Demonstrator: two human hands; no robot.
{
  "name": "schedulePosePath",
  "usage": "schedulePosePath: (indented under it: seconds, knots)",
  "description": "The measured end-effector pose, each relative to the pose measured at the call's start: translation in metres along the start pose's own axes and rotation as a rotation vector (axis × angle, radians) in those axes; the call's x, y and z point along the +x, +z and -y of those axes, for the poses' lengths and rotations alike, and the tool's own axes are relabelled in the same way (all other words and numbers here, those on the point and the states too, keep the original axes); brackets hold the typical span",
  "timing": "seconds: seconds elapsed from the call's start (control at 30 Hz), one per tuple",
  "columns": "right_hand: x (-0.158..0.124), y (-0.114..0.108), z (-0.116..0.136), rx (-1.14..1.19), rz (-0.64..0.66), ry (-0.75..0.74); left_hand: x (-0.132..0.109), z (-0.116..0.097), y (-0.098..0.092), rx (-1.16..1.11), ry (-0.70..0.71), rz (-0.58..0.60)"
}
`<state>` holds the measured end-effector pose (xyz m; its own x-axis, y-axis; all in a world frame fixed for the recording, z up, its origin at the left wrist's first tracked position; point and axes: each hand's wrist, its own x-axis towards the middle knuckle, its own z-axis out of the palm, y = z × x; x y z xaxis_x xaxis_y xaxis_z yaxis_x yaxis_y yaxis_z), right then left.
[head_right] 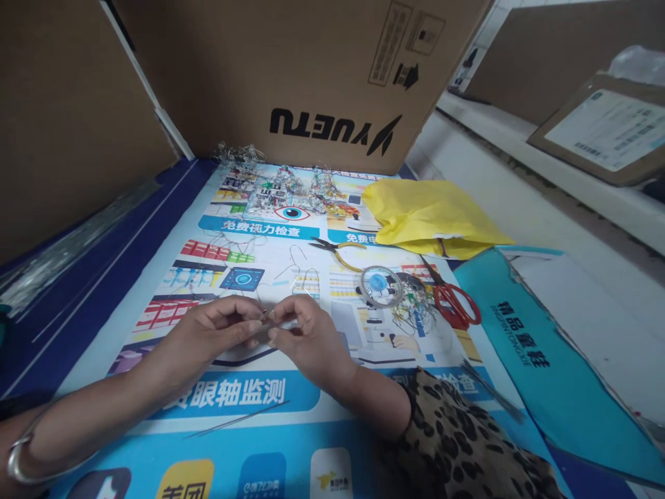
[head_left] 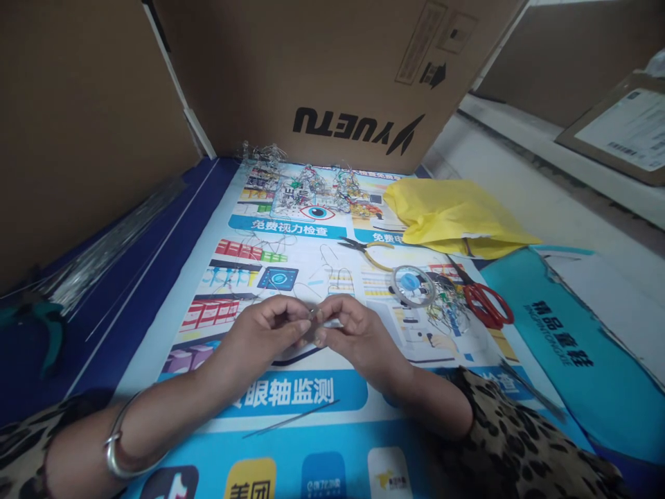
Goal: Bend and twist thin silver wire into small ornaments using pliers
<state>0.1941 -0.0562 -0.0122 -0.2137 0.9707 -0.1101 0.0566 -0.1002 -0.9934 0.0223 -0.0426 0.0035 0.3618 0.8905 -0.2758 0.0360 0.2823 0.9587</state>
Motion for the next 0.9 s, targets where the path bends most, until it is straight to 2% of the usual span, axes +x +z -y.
schedulePosePath:
  seconds: [0.23,0.3,0.37,0.47,0.57,0.73,0.9]
  knots:
    - [0.006,-0.011,0.008,-0.252,-0.004,-0.003,0.0,0.002,0.001,-0.043,-0.041,0.032]
    - [0.014,-0.023,0.011,-0.323,-0.07,-0.029,0.0,0.003,0.001,-0.003,-0.023,0.03]
    - [0.027,-0.04,0.011,-0.341,-0.188,-0.039,0.0,0.005,0.001,0.053,-0.003,0.025]
    - [0.05,-0.065,0.006,-0.325,-0.341,0.022,-0.002,0.007,0.002,0.117,0.0,0.029]
    - [0.068,-0.08,0.001,-0.362,-0.389,0.054,-0.004,0.007,0.005,0.188,0.006,0.038]
    - [0.078,-0.08,-0.002,-0.414,-0.424,0.06,-0.005,0.005,0.008,0.276,0.031,0.035]
    - [0.078,-0.077,-0.008,-0.452,-0.444,0.0,-0.005,0.006,0.008,0.314,0.033,0.05]
